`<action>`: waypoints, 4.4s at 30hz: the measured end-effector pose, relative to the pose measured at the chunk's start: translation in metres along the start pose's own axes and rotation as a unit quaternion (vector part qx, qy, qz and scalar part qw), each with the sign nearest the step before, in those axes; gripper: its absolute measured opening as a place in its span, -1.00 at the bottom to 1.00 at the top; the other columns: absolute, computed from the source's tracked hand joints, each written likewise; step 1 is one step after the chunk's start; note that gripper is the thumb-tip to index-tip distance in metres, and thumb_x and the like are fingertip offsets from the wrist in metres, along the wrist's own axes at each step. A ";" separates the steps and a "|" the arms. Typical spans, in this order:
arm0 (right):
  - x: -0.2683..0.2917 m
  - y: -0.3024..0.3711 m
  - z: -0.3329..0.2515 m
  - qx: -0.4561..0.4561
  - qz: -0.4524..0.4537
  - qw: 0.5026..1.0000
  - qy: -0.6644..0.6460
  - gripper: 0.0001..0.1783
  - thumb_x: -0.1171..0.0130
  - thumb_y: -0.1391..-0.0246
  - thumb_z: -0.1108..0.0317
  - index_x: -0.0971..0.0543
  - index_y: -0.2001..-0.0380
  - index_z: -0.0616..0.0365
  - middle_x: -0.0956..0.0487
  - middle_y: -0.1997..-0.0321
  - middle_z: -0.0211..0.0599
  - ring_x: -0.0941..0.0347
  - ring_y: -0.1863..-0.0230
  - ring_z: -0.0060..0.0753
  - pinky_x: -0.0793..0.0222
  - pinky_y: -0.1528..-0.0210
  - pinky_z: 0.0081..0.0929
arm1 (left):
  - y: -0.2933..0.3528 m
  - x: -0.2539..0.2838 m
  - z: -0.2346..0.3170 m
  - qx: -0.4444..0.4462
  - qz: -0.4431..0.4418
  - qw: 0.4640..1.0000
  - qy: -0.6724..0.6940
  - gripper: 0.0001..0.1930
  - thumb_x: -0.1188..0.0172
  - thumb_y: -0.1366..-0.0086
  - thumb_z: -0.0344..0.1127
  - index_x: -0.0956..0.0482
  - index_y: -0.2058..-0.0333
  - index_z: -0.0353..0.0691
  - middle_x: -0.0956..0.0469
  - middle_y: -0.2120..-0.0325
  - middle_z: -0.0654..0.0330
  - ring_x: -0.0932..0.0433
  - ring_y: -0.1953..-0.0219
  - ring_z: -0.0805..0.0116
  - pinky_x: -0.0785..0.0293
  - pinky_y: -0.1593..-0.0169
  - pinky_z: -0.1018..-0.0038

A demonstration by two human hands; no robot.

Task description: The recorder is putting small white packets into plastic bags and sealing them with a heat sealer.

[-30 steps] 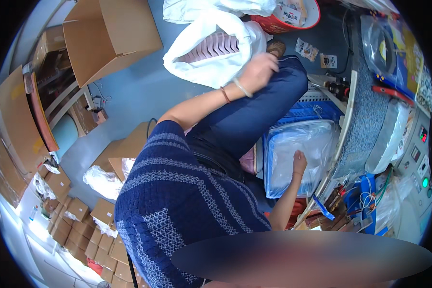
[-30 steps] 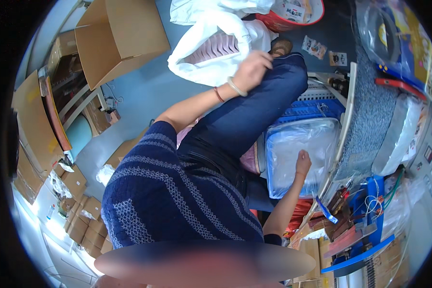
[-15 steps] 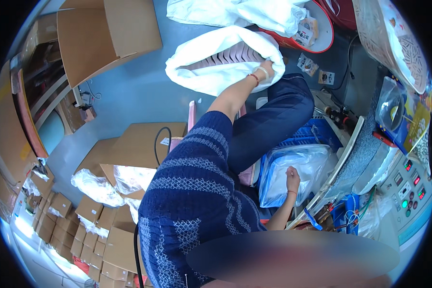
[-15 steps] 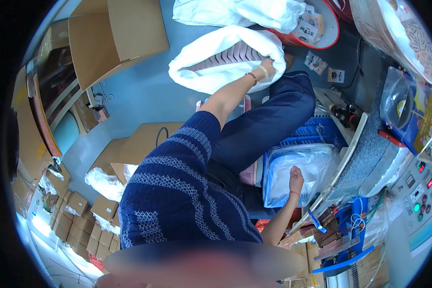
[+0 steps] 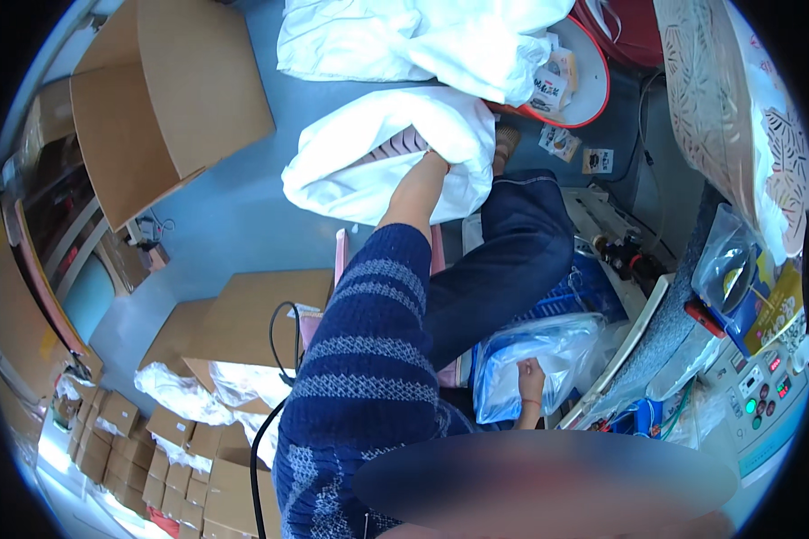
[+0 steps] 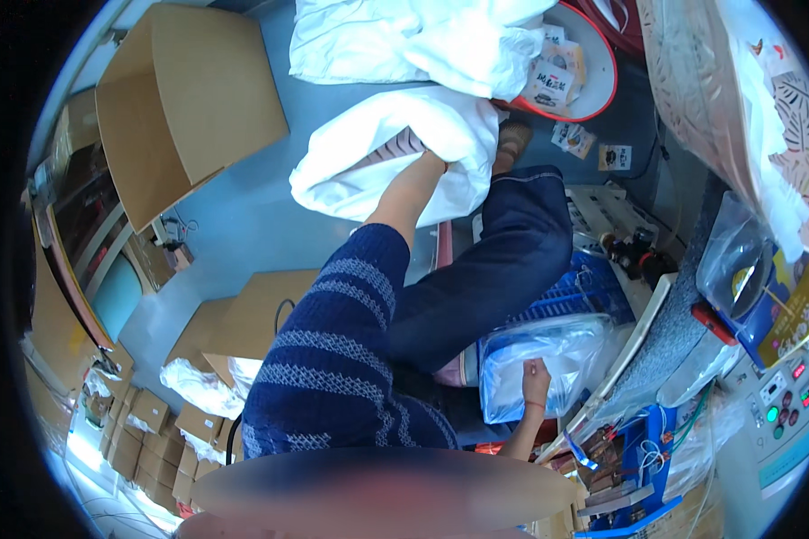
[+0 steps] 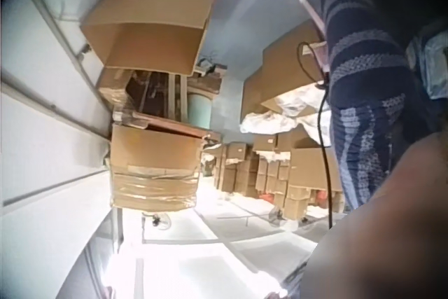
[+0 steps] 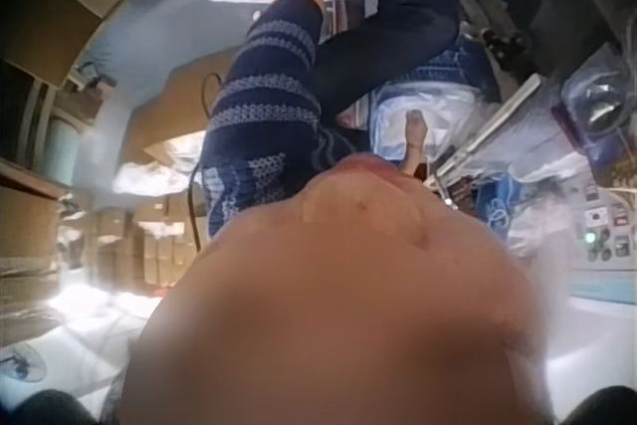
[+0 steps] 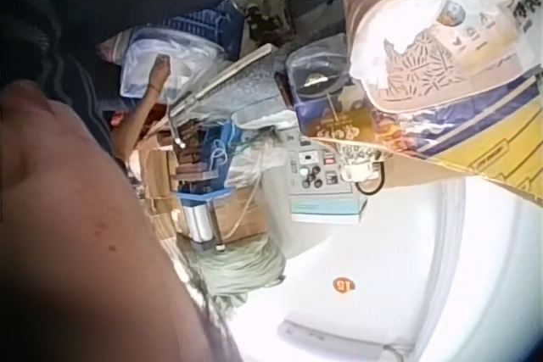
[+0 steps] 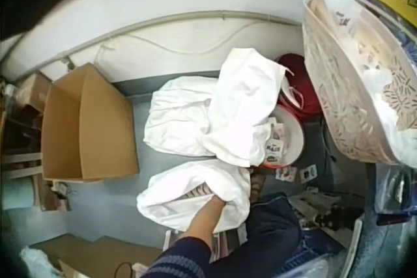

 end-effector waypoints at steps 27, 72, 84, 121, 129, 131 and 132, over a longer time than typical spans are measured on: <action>-0.029 -0.002 -0.006 -0.019 -0.064 0.997 0.029 -0.75 -0.11 -0.01 0.38 -0.58 0.26 0.29 -0.58 0.22 0.13 -0.49 0.14 0.22 -0.43 0.13 -0.12 | 0.016 -0.014 0.003 -0.037 -0.291 0.956 0.024 -0.67 0.01 -0.22 -0.23 -0.54 0.09 -0.21 -0.54 0.07 -0.05 -0.40 -0.13 0.08 -0.31 -0.15 0.26; -0.033 0.242 -0.041 0.260 0.108 0.427 -0.859 -0.26 0.13 -0.30 -0.09 -0.10 -0.32 0.22 -0.20 -0.32 -0.16 -0.16 -0.32 -0.17 -0.09 -0.35 -0.23 | 0.417 0.200 0.371 -0.077 -0.301 0.628 0.713 -0.88 -0.14 -0.32 -0.37 -0.47 0.27 -0.30 -0.57 0.30 0.18 -0.55 0.21 0.42 -0.44 0.05 0.50; -0.001 0.232 -0.038 0.166 0.300 0.409 -0.846 -0.61 -0.13 -0.20 0.41 -0.40 -0.08 0.24 -0.52 0.02 -0.35 -0.47 0.03 -0.52 -0.37 -0.05 -0.51 | 0.456 0.183 0.393 -0.248 -0.319 0.552 0.729 -0.42 -0.17 -0.28 -0.45 -0.18 -0.23 -0.25 -0.33 -0.15 0.15 -0.33 -0.18 0.33 -0.22 -0.25 0.29; -0.006 0.158 -0.047 0.478 0.111 0.268 -0.829 -0.43 0.18 -0.37 0.08 -0.11 -0.33 0.10 -0.25 -0.31 -0.25 -0.17 -0.32 -0.38 -0.07 -0.37 -0.40 | 0.437 0.207 0.442 -0.168 -0.518 0.612 0.573 -0.53 -0.38 -0.11 -0.45 -0.47 -0.01 -0.36 -0.58 0.14 0.17 -0.57 0.13 0.43 -0.52 0.02 0.45; -0.041 0.150 -0.010 0.271 0.034 0.308 -0.911 -0.38 -0.10 -0.09 0.47 -0.24 -0.24 0.30 -0.43 -0.18 -0.04 -0.45 -0.14 -0.19 -0.40 -0.18 -0.27 | 0.431 0.217 0.438 -0.181 -0.489 0.649 0.553 -0.54 -0.38 -0.12 -0.45 -0.47 0.01 -0.37 -0.58 0.16 0.18 -0.57 0.14 0.43 -0.52 0.06 0.47; -0.043 0.148 0.011 0.251 0.010 0.274 -0.928 -0.42 -0.03 -0.02 0.59 -0.27 -0.18 0.38 -0.47 -0.13 0.02 -0.49 -0.10 -0.17 -0.42 -0.16 -0.26 | 0.431 0.219 0.439 -0.193 -0.481 0.656 0.549 -0.55 -0.37 -0.12 -0.45 -0.47 0.01 -0.37 -0.59 0.17 0.18 -0.57 0.15 0.43 -0.53 0.07 0.47; -0.046 0.149 0.020 0.219 0.043 0.340 -0.914 -0.41 -0.03 -0.02 0.57 -0.29 -0.19 0.32 -0.42 -0.19 -0.02 -0.42 -0.16 -0.15 -0.37 -0.21 -0.23 | 0.430 0.219 0.439 -0.193 -0.484 0.663 0.538 -0.56 -0.37 -0.13 -0.45 -0.47 0.01 -0.37 -0.59 0.17 0.18 -0.57 0.15 0.43 -0.52 0.06 0.47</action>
Point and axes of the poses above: each hand's wrist, its own y-axis away from the middle knuckle, its own x-axis out of the back of the hand, z = x × y, the point moved 4 cm from there along -y, towards the middle knuckle
